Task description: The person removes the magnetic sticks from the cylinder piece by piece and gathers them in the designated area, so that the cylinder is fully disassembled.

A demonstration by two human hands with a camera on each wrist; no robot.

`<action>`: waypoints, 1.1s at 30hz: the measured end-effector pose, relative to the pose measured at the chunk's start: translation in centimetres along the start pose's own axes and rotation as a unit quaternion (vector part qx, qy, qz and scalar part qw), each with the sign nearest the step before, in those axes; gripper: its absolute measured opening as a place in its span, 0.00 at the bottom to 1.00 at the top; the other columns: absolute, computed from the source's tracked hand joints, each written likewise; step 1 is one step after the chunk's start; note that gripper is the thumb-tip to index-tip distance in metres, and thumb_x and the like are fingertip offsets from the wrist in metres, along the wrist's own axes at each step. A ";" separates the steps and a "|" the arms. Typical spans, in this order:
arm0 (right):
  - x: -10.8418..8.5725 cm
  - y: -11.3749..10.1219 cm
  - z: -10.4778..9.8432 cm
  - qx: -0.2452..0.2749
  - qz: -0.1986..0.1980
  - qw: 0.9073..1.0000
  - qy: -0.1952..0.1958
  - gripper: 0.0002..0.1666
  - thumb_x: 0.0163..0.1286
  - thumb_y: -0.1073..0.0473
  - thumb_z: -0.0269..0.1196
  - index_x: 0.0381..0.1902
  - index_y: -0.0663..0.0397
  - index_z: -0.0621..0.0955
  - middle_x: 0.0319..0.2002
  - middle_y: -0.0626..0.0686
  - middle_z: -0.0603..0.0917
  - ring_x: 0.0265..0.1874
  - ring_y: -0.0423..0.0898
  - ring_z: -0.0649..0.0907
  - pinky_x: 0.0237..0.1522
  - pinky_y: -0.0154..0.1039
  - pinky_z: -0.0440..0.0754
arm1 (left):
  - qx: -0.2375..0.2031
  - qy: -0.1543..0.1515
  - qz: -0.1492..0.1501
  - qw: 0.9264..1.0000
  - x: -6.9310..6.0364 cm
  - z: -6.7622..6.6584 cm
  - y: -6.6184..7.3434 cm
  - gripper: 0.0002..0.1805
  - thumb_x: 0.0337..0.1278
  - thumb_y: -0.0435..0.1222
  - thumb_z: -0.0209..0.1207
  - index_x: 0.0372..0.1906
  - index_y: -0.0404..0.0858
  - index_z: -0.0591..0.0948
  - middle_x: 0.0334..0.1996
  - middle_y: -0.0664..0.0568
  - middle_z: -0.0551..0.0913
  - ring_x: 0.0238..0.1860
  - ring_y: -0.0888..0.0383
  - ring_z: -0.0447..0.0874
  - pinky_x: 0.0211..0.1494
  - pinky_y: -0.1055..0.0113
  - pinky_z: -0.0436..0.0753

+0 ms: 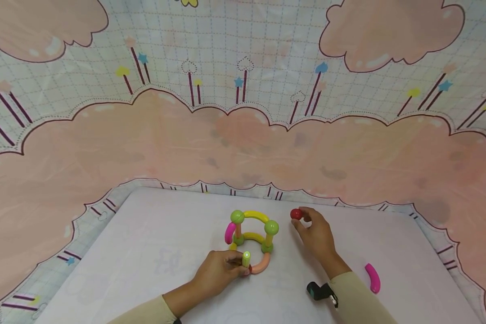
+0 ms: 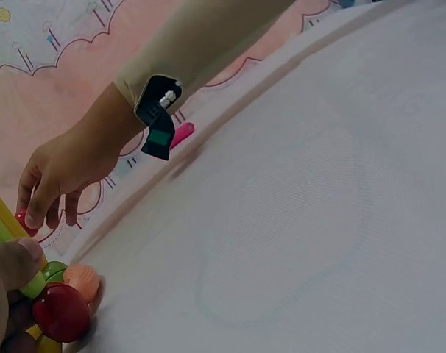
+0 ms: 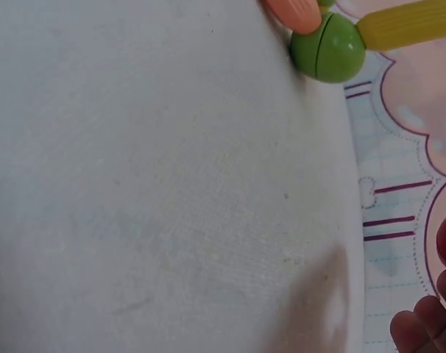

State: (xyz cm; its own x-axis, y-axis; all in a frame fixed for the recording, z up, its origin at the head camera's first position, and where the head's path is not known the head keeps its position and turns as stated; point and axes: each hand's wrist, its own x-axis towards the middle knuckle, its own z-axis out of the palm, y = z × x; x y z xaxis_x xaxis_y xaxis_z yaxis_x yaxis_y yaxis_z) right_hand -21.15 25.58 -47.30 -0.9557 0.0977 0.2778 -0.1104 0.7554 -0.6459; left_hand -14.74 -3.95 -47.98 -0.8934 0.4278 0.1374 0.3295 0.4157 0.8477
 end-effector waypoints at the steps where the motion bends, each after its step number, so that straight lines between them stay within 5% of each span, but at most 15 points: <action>1: 0.1 0.1 0.1 0.000 0.005 1.000 -0.003 0.29 0.71 0.55 0.70 0.64 0.61 0.77 0.48 0.62 0.83 0.46 0.57 0.82 0.45 0.51 0.84 | 0.001 0.000 0.000 1.000 0.0 0.0 0.0 0.16 0.54 0.36 0.75 0.47 0.36 0.89 0.36 0.60 0.90 0.37 0.71 0.85 0.41 0.75 0.83; 17: 1.3 0.7 1.2 -0.003 0.095 0.995 -0.043 0.29 0.73 0.54 0.66 0.67 0.59 0.74 0.56 0.63 0.81 0.57 0.61 0.77 0.54 0.57 0.79 | -0.004 0.002 -0.003 1.000 0.0 0.1 0.0 0.16 0.53 0.37 0.75 0.47 0.37 0.89 0.36 0.61 0.89 0.36 0.72 0.85 0.40 0.76 0.83; 33: 2.6 2.0 1.8 0.003 0.126 0.990 -0.059 0.30 0.74 0.53 0.65 0.69 0.57 0.73 0.60 0.65 0.79 0.60 0.64 0.75 0.61 0.62 0.75 | 0.005 0.001 -0.004 1.000 0.0 0.0 0.0 0.16 0.53 0.38 0.75 0.47 0.38 0.89 0.35 0.63 0.89 0.37 0.72 0.84 0.42 0.73 0.83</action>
State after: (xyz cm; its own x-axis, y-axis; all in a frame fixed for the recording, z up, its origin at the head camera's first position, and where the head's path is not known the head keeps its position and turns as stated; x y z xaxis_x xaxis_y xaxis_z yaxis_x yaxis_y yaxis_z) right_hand -24.31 26.21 -49.16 -0.9781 0.2071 0.0224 0.1351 0.7128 -0.6882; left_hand -14.72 -3.99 -47.97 -0.8966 0.4231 0.1309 0.3252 0.4281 0.8432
